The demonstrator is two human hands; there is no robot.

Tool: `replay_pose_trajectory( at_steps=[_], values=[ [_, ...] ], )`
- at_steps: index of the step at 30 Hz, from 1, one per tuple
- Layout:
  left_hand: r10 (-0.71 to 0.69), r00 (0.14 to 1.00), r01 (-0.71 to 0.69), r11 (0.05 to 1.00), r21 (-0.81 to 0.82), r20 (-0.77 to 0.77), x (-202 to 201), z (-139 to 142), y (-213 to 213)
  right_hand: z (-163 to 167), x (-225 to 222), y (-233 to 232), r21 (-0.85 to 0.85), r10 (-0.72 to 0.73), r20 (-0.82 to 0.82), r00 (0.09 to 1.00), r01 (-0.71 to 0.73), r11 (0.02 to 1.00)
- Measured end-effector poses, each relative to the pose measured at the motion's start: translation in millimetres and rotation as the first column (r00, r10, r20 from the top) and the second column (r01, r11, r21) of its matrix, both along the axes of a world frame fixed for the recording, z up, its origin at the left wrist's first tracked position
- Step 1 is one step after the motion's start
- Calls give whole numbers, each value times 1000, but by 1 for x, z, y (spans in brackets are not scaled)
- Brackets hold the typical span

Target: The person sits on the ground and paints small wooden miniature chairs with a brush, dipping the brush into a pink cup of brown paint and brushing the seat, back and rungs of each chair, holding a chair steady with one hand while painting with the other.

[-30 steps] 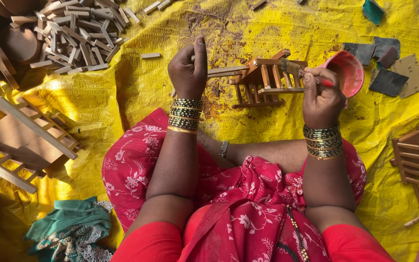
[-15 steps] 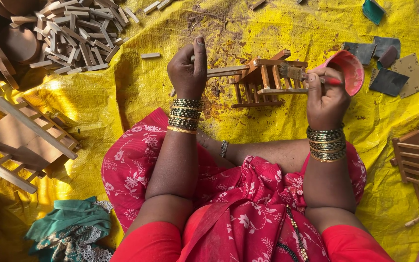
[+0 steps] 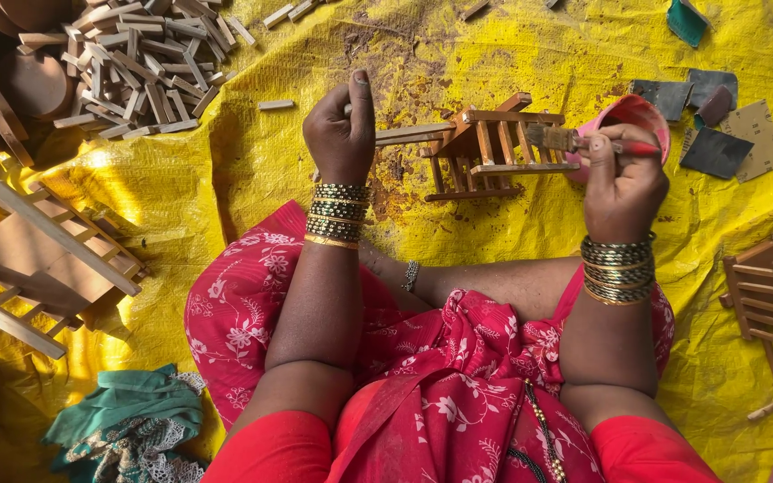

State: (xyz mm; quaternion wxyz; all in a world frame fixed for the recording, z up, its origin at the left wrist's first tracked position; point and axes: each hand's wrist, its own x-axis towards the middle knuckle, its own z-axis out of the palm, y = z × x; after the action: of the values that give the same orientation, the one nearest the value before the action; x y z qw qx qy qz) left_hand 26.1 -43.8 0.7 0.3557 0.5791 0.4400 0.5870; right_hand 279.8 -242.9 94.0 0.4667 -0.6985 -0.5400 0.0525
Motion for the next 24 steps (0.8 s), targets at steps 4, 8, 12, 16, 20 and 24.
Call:
replay_pose_trajectory(
  at_steps=[4, 8, 12, 16, 20, 24],
  values=[
    [-1, 1000, 1, 1000, -9, 7, -1, -3, 2, 18, 9, -16, -32, -2, -190, 982, -4, 999],
    [-33, 997, 36, 998, -46, 75, -1, -7, 4, 18, 10, -17, 44, 59, -317, 947, -47, 998],
    [-29, 998, 30, 999, -28, 48, -4, -7, 2, 5, 15, -11, -50, 42, -246, 968, -56, 997],
    [-21, 1000, 21, 1000, -16, 6, -4, -8, 3, 8, 38, -18, -44, 7, -434, 901, -29, 999],
    [-22, 998, 24, 999, -29, 57, -5, -19, 4, 6, 54, -26, -36, -51, -401, 915, 40, 999],
    [1, 998, -3, 999, -45, -57, -7, -20, 7, -1, 56, -23, -187, -360, -276, 891, 318, 929]
  ],
)
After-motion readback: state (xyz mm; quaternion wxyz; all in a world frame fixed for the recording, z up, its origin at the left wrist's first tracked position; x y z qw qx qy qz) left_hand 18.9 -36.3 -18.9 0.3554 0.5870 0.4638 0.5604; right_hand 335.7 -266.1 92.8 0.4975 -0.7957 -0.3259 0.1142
